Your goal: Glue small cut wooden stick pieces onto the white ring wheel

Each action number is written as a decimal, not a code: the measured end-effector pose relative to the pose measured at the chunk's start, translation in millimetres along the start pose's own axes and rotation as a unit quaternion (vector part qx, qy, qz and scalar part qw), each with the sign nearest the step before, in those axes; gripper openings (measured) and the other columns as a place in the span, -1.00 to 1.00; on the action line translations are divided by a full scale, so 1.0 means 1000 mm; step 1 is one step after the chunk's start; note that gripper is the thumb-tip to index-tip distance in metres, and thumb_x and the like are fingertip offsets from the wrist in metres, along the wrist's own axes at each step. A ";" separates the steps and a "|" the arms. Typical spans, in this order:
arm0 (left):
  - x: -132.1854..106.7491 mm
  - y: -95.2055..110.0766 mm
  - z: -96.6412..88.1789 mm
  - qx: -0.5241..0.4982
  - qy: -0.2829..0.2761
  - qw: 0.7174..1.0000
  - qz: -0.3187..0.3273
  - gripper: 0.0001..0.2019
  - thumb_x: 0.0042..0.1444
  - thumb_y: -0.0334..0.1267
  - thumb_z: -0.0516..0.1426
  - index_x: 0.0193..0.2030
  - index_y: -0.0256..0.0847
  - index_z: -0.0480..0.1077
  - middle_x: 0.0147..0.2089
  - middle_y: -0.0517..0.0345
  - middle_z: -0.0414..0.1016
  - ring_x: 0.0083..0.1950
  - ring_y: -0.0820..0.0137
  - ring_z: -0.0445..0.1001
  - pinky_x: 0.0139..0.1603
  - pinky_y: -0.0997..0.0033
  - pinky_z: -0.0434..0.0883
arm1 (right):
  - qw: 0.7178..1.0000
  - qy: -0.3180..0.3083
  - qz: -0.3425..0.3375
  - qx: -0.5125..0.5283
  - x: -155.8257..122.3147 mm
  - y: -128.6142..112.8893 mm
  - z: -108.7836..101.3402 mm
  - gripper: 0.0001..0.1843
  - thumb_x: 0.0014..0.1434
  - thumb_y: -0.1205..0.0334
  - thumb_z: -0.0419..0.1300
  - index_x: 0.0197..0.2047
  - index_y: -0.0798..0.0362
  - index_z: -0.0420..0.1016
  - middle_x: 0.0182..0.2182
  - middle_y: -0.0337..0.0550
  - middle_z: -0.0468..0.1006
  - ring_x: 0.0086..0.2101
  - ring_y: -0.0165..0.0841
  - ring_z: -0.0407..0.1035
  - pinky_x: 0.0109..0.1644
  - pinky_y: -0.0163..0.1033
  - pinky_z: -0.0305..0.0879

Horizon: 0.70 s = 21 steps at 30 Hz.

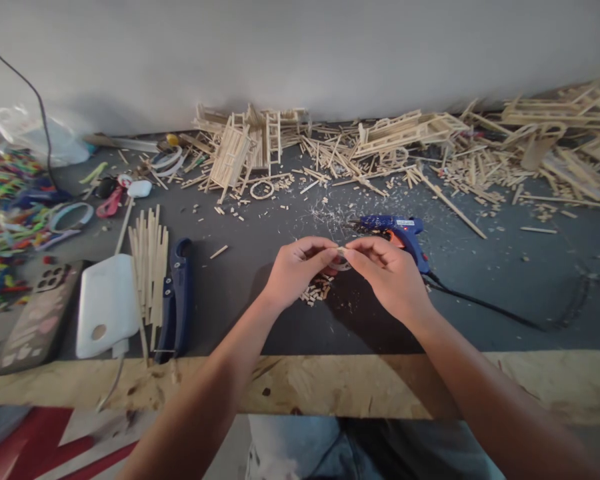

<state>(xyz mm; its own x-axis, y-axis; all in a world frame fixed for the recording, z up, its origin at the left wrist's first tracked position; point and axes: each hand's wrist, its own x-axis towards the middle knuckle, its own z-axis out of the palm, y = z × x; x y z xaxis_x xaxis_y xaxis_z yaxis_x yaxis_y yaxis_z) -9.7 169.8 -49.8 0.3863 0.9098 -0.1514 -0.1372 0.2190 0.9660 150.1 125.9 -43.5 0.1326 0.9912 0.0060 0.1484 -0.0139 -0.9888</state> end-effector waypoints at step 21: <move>0.005 0.003 -0.012 -0.113 0.018 0.993 -0.007 -0.82 0.00 -0.22 0.26 -0.33 -0.27 0.41 -0.39 0.14 0.52 -0.32 0.44 0.52 -0.33 0.48 0.51 | 0.954 0.061 0.129 -0.264 0.027 0.017 -0.098 -0.63 -0.13 0.12 0.41 -0.28 0.03 0.40 -0.42 -0.09 0.56 -0.45 -0.27 0.39 -0.34 -0.15 0.16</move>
<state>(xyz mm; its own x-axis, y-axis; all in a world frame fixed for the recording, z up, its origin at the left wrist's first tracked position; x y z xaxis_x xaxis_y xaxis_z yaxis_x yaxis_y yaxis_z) -18.8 179.3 -50.2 0.3573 0.9175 -0.1750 -0.3344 0.3006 0.8932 252.5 139.2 -45.9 0.3398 0.9235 -0.1782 0.5635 -0.3516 -0.7475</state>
